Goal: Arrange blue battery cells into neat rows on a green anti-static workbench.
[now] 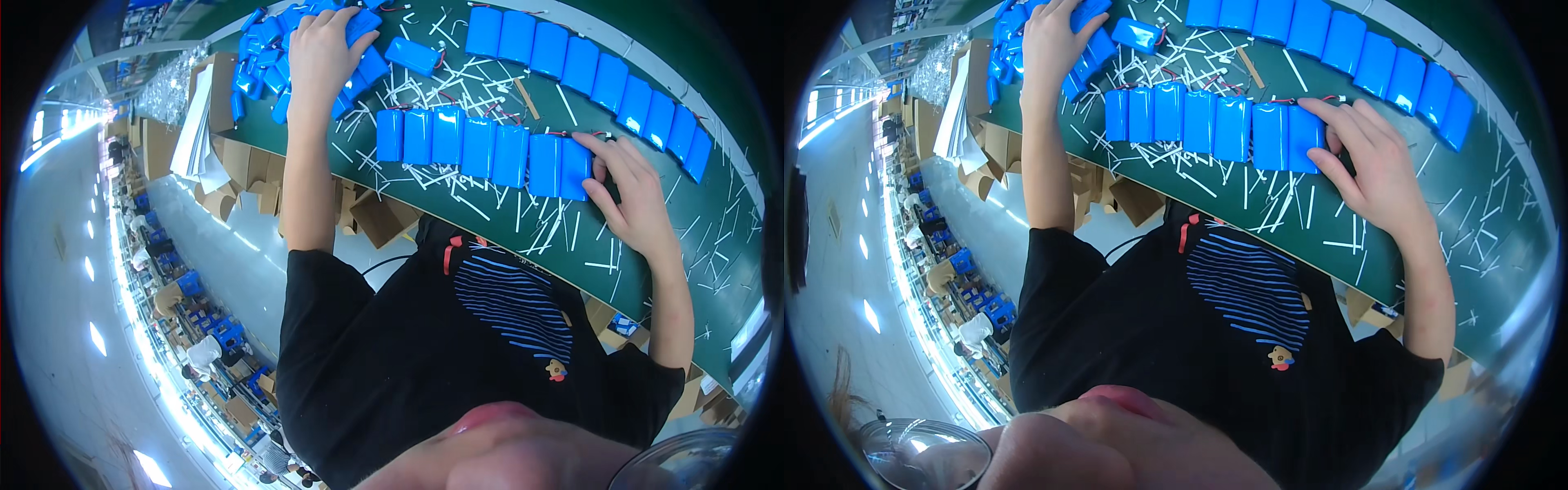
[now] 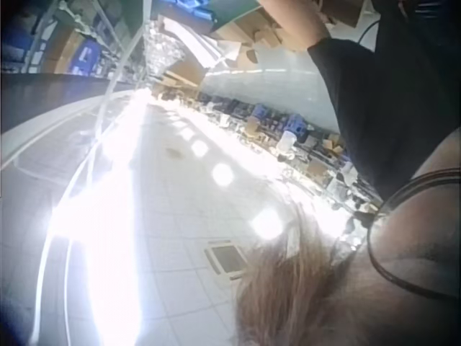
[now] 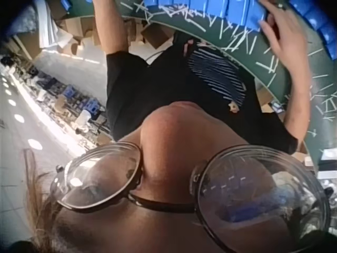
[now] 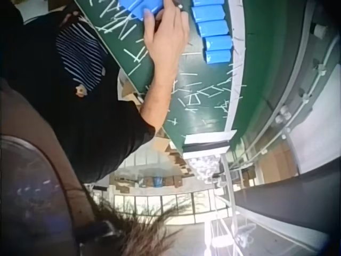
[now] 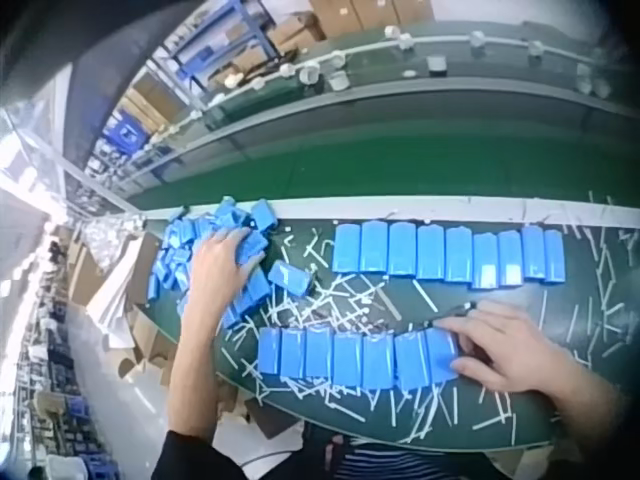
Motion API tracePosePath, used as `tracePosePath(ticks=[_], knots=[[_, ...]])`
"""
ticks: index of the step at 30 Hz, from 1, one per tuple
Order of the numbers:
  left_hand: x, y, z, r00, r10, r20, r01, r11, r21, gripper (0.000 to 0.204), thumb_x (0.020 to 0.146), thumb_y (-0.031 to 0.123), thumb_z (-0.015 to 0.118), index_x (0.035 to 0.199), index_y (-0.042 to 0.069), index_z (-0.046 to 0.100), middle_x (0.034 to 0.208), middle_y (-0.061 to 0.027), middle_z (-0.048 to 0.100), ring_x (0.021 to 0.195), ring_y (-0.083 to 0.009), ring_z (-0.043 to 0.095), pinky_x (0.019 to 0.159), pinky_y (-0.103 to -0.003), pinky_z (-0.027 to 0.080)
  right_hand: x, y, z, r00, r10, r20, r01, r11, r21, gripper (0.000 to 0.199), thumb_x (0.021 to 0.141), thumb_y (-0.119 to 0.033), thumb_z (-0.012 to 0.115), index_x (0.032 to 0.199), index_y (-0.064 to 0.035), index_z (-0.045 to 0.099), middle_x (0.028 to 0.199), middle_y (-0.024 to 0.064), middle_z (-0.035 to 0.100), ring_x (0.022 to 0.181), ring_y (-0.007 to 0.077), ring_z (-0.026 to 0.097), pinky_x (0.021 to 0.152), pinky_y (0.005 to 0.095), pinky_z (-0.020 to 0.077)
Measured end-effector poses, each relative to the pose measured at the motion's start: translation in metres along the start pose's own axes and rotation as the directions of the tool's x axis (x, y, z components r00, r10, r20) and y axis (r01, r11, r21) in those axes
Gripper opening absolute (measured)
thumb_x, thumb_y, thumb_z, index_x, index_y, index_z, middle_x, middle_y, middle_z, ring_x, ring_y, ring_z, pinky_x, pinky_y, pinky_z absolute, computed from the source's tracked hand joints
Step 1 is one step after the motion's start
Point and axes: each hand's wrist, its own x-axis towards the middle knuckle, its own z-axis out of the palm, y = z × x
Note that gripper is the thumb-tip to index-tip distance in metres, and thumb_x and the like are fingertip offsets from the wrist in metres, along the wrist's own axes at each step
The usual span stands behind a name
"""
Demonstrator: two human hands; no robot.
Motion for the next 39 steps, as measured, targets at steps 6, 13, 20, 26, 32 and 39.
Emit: tracePosePath(ticks=[6,13,20,26,32,39], knots=[[-0.003,0.005,-0.017,0.936,-0.194,0.293,0.300,0.875,-0.380,0.039,0.098,0.029,0.074,0.129,0.007,0.071,0.121,-0.0134,0.072,0.107,-0.0313,0.068,0.089,-0.039,0.056,0.000,0.002,0.000,1.000,-0.006,-0.018,0.006,1.000,-0.002,0.044,0.100,-0.017,0.067,0.142,-0.0079,0.064,0.083,0.0029,0.053,0.079,0.0185,0.047,0.076,0.0320,0.0420],[-0.024,-0.007,-0.028,0.917,-0.255,0.307,0.394,0.701,-0.595,0.039,0.103,0.028,0.073,0.138,0.011,0.071,0.119,-0.0116,0.078,0.108,-0.0268,0.073,0.086,-0.036,0.060,-0.002,0.002,-0.001,1.000,0.021,0.006,-0.021,0.999,0.030,0.043,0.100,-0.018,0.065,0.141,-0.0072,0.064,0.084,0.0039,0.054,0.080,0.0197,0.048,0.078,0.0329,0.0419],[-0.031,0.011,-0.038,0.935,-0.249,0.254,0.295,0.146,-0.944,0.037,0.103,0.019,0.073,0.138,0.009,0.067,0.113,-0.0106,0.076,0.099,-0.0232,0.071,0.085,-0.036,0.058,-0.001,0.003,0.000,1.000,0.027,0.012,-0.027,0.999,0.036,0.042,0.100,-0.018,0.065,0.141,-0.0070,0.065,0.083,0.0038,0.053,0.079,0.0195,0.048,0.078,0.0328,0.0417],[-0.034,0.042,-0.043,0.957,0.001,0.289,0.259,0.444,-0.858,0.046,0.092,0.013,0.080,0.136,0.009,0.065,0.112,-0.0081,0.071,0.093,-0.0222,0.065,0.087,-0.034,0.054,-0.001,0.004,0.000,1.000,0.019,0.004,-0.019,1.000,0.020,0.042,0.100,-0.018,0.065,0.141,-0.0071,0.065,0.083,0.0037,0.053,0.079,0.0193,0.048,0.078,0.0330,0.0417],[-0.034,0.038,-0.022,0.938,0.274,0.212,-0.122,0.835,-0.537,0.050,0.084,0.010,0.085,0.131,0.009,0.066,0.118,-0.0041,0.068,0.103,-0.0252,0.064,0.093,-0.033,0.052,-0.002,0.002,-0.001,1.000,0.024,0.003,-0.024,0.999,0.027,0.043,0.099,-0.019,0.067,0.141,-0.0071,0.065,0.083,0.0038,0.054,0.079,0.0193,0.048,0.078,0.0330,0.0422],[0.004,0.039,0.022,0.826,0.397,-0.400,-0.538,0.764,-0.355,0.070,0.077,0.012,0.090,0.142,0.019,0.062,0.130,-0.0007,0.064,0.123,-0.0268,0.057,0.109,-0.035,0.048,-0.001,0.001,-0.002,1.000,-0.001,0.015,0.001,1.000,-0.018,0.045,0.098,-0.021,0.071,0.140,-0.0069,0.065,0.088,0.0048,0.056,0.082,0.0200,0.051,0.082,0.0336,0.0444]])
